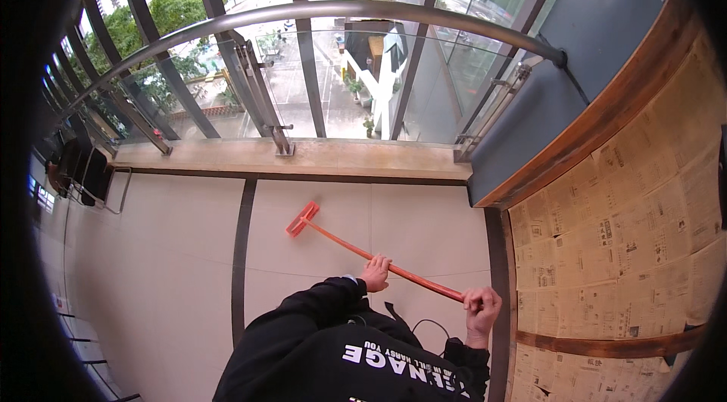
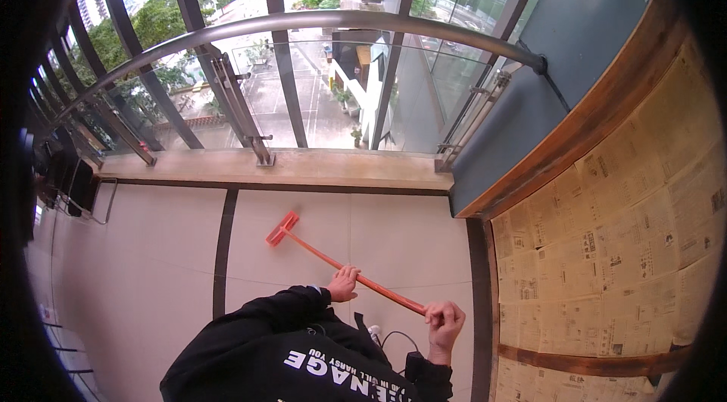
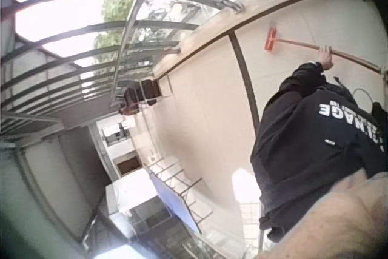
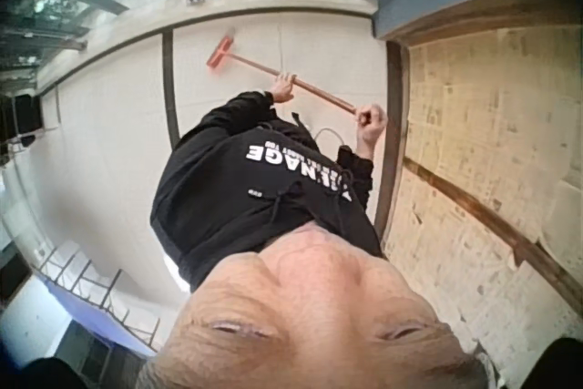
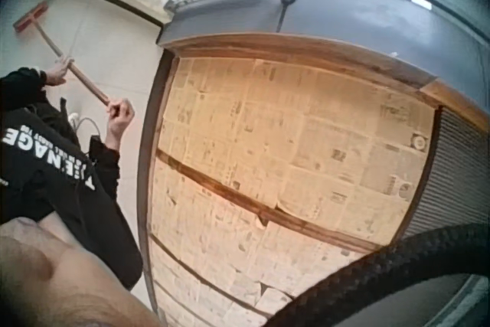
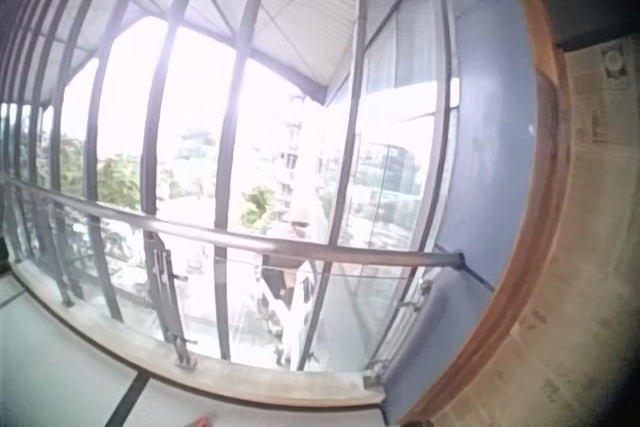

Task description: The person sweeps a tiled floor with an orange broom in a large indoor room. They move the broom back and forth across the floor, passing a blue table tennis table, chairs, and a desk. The person continues sweeping along the perimeter and center of the room.

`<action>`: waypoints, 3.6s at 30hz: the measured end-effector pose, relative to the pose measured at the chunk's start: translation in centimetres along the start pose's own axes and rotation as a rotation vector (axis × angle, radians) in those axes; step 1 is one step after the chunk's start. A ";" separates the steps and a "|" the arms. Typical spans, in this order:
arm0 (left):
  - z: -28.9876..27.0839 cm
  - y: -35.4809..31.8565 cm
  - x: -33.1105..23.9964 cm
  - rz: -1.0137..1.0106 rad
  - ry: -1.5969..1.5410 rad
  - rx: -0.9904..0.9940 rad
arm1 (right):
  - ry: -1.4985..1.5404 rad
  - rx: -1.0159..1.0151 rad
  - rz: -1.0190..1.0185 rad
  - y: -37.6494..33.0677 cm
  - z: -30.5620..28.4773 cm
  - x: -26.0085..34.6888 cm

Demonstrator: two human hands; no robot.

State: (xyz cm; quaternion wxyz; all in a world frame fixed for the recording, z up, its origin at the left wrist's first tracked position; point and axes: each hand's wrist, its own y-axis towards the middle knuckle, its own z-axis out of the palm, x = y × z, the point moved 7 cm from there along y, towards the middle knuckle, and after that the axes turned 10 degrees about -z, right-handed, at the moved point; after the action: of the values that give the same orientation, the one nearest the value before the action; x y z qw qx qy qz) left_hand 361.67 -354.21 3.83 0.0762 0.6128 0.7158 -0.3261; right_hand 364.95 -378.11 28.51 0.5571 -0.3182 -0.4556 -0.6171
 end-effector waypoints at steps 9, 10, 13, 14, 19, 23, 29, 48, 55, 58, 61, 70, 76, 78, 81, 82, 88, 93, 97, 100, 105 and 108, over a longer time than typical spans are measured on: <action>7.1 1.7 -12.1 0.054 -0.052 0.097 | -0.017 -0.064 -0.200 -1.5 -10.3 8.0; 8.3 1.8 -14.8 0.106 -0.054 0.122 | -0.039 -0.092 -0.266 -2.2 -11.8 9.8; 10.9 1.5 -22.9 0.339 -0.087 0.124 | -0.211 -0.228 -0.384 -5.2 -15.8 15.2; 11.6 1.2 -25.6 0.447 -0.103 0.123 | -0.288 -0.292 -0.429 -6.5 -16.8 17.1; 13.2 0.2 -34.7 0.730 -0.109 0.125 | -0.442 -0.476 -0.508 -10.3 -18.1 22.2; 12.9 -0.1 -35.8 0.732 -0.106 0.076 | -0.360 -0.431 -0.535 -8.8 -18.5 23.1; 9.7 0.8 -27.9 0.509 -0.029 -0.100 | -0.189 -0.240 -0.418 -3.3 -19.4 18.4; 9.8 -3.7 -8.9 -0.173 0.050 0.006 | -0.073 0.068 0.210 2.3 -14.5 1.3; 8.5 -2.8 -16.8 0.247 -0.108 -0.014 | -0.143 -0.085 -0.072 6.1 -18.3 9.3; 8.1 -3.0 -13.1 0.147 -0.145 -0.015 | -0.111 -0.090 0.037 6.1 -16.4 5.2; 7.0 -4.0 -7.1 -0.032 -0.129 -0.097 | -0.094 0.065 0.195 5.7 -11.7 -0.3; 3.2 -8.4 4.4 -0.336 -0.119 -0.297 | -0.499 0.589 0.376 3.2 1.2 -6.3; 6.4 -8.4 1.7 -0.410 -0.072 -0.170 | -0.719 0.823 0.696 0.6 -3.0 -4.3; 7.1 -7.7 -0.8 -0.323 -0.038 -0.102 | -0.769 0.772 0.721 1.3 -5.1 -2.5; 6.7 -7.1 -4.3 -0.162 -0.091 -0.122 | -0.817 0.737 0.649 4.2 -6.2 0.0; 6.4 -7.1 -4.5 -0.157 -0.104 -0.117 | -0.810 0.741 0.588 5.1 -6.0 0.6; 5.7 -8.6 2.5 -0.291 -0.202 -0.145 | -0.796 0.780 0.623 4.6 -1.8 -6.5; 7.0 -13.6 13.0 -0.655 -0.165 -0.255 | -0.612 1.004 0.792 -3.6 5.7 -13.7; 6.2 -15.9 15.7 -0.785 -0.086 -0.302 | -0.494 1.128 0.820 -5.9 9.4 -14.1; 5.6 -14.2 14.6 -0.739 -0.087 -0.090 | -0.532 1.190 0.818 -4.1 9.6 -12.1; 2.9 -10.4 6.7 -0.305 -0.164 -0.103 | -0.664 1.083 0.741 2.7 8.2 -5.6; 1.5 -9.1 4.2 -0.146 -0.261 -0.115 | -0.835 0.936 0.710 5.8 7.6 -4.3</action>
State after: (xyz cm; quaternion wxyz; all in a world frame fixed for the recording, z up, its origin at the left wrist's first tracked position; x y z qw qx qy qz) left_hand 351.76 -351.94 3.93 0.1797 0.5062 0.7599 -0.3660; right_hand 370.55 -369.24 28.70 0.5815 -0.3843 -0.7163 0.0345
